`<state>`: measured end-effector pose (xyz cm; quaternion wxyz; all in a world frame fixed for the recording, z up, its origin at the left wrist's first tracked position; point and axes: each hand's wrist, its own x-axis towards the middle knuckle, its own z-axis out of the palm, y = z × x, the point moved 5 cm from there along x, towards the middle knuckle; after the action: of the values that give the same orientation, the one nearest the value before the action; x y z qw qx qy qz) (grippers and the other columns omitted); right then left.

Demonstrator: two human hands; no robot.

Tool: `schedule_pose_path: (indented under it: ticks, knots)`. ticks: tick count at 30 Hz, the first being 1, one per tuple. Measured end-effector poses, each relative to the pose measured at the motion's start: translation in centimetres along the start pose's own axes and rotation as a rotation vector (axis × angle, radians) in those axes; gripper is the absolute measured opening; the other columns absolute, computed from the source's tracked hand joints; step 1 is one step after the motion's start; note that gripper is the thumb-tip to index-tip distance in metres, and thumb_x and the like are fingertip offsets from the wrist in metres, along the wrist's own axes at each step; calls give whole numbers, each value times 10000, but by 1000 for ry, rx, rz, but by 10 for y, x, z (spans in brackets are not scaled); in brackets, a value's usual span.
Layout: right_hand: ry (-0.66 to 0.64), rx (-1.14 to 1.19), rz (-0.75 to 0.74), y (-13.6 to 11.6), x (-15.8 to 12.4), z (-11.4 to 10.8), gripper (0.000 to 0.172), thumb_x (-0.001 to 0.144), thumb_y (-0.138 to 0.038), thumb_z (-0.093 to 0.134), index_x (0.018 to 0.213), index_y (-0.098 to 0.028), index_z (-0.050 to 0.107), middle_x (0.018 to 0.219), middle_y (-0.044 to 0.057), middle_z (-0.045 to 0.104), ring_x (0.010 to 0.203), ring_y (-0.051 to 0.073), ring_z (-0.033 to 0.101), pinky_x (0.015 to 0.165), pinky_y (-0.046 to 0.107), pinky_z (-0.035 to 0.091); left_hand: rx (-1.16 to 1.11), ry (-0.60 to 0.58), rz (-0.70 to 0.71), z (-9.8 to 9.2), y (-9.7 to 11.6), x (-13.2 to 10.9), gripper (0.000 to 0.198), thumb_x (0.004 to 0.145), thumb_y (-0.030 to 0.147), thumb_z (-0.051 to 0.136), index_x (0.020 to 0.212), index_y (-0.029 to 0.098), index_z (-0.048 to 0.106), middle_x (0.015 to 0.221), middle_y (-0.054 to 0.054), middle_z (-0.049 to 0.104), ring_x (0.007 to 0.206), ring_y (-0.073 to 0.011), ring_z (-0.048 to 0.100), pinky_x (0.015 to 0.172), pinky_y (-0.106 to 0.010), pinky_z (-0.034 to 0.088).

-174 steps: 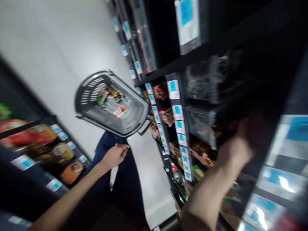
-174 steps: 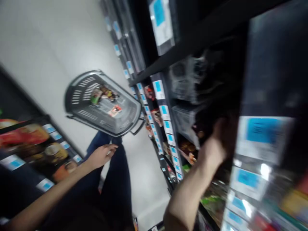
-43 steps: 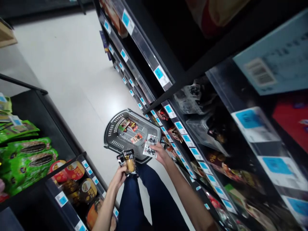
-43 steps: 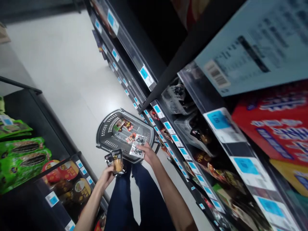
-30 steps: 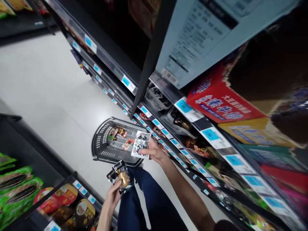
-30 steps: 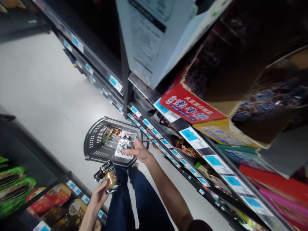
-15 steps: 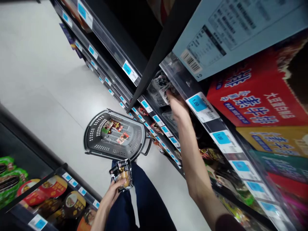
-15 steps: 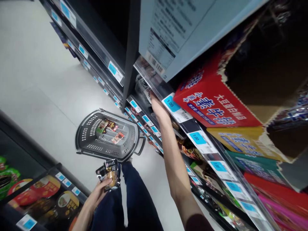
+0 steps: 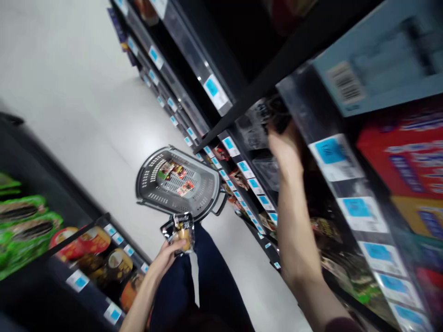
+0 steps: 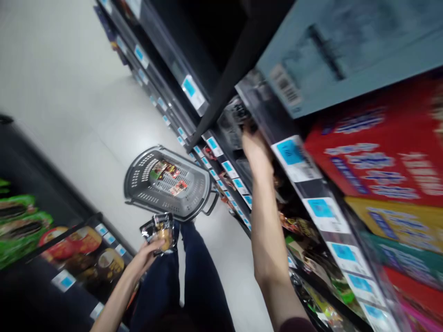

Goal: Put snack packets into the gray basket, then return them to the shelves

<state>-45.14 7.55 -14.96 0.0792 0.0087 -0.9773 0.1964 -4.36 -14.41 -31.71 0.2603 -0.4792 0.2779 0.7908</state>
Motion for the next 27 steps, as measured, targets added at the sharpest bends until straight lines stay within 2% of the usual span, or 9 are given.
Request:
schedule_pose_path:
  ticks: [3, 5, 6, 10, 13, 18, 23, 25, 27]
  knots:
    - [193, -34, -84, -33, -42, -22, 564, 892, -291, 618, 1353, 18, 519, 1369, 281, 535, 1361, 353, 468, 1149, 519, 350, -52, -89, 58, 19, 19, -12, 465, 551, 297, 894, 961, 131, 750, 984, -100, 768, 926, -256, 711, 925, -350, 534]
    - [234, 127, -277, -62, -82, -28, 474, 923, -298, 573, 1364, -128, 545, 1326, 177, 574, 1265, 288, 545, 996, 458, 506, -85, -112, 98, 29, 32, -18, 437, 556, 289, 888, 939, 130, 752, 955, -99, 770, 926, -259, 710, 902, -336, 536]
    - [211, 262, -259, -71, -104, -28, 370, 945, -286, 538, 1301, -200, 593, 1258, 124, 603, 1149, 255, 606, 906, 429, 548, -98, -122, 126, 33, 39, -21, 403, 595, 297, 867, 945, 133, 751, 966, -91, 770, 955, -260, 707, 916, -334, 529]
    - [-420, 558, -127, -105, -200, 19, 200, 928, -298, 605, 1102, -229, 675, 1023, 66, 683, 895, 201, 649, 740, 343, 565, -75, -178, 229, 52, 60, -34, 229, 862, 275, 662, 1067, 192, 720, 1131, -25, 746, 1122, -221, 661, 1033, -333, 464]
    - [-772, 725, 72, -110, -253, 53, 230, 886, -321, 670, 1098, -233, 669, 1068, 76, 676, 910, 203, 657, 691, 307, 575, -11, -131, 242, 56, 65, -36, 292, 834, 300, 719, 1104, 191, 694, 1196, -46, 727, 1132, -235, 663, 1070, -360, 460]
    - [-765, 834, 286, -90, -261, 56, 172, 846, -349, 704, 958, -220, 685, 1144, 57, 654, 990, 191, 656, 618, 219, 534, 372, 93, 359, 52, 76, -30, 565, 675, 470, 828, 1101, 128, 686, 1113, -113, 746, 1027, -282, 692, 957, -383, 542]
    - [-858, 1012, 415, -69, -264, 45, 261, 789, -387, 769, 949, -216, 655, 889, 6, 683, 827, 167, 665, 667, 249, 534, 626, 86, 434, 73, 87, -37, 353, 631, 375, 823, 863, 144, 693, 840, -55, 747, 790, -228, 684, 765, -321, 573]
    - [-755, 1135, 520, -48, -260, 36, 349, 757, -430, 793, 984, -223, 629, 853, 5, 695, 744, 171, 678, 639, 276, 548, 589, 30, 423, 82, 85, -38, 364, 590, 273, 843, 885, 145, 671, 826, -30, 737, 758, -203, 683, 733, -292, 568]
    - [-476, 1134, 579, -15, -245, 17, 417, 737, -446, 806, 1026, -233, 594, 834, 5, 702, 672, 173, 684, 597, 288, 554, 497, -21, 379, 88, 81, -37, 544, 553, 196, 859, 1047, 159, 633, 823, -3, 730, 699, -175, 680, 649, -251, 552]
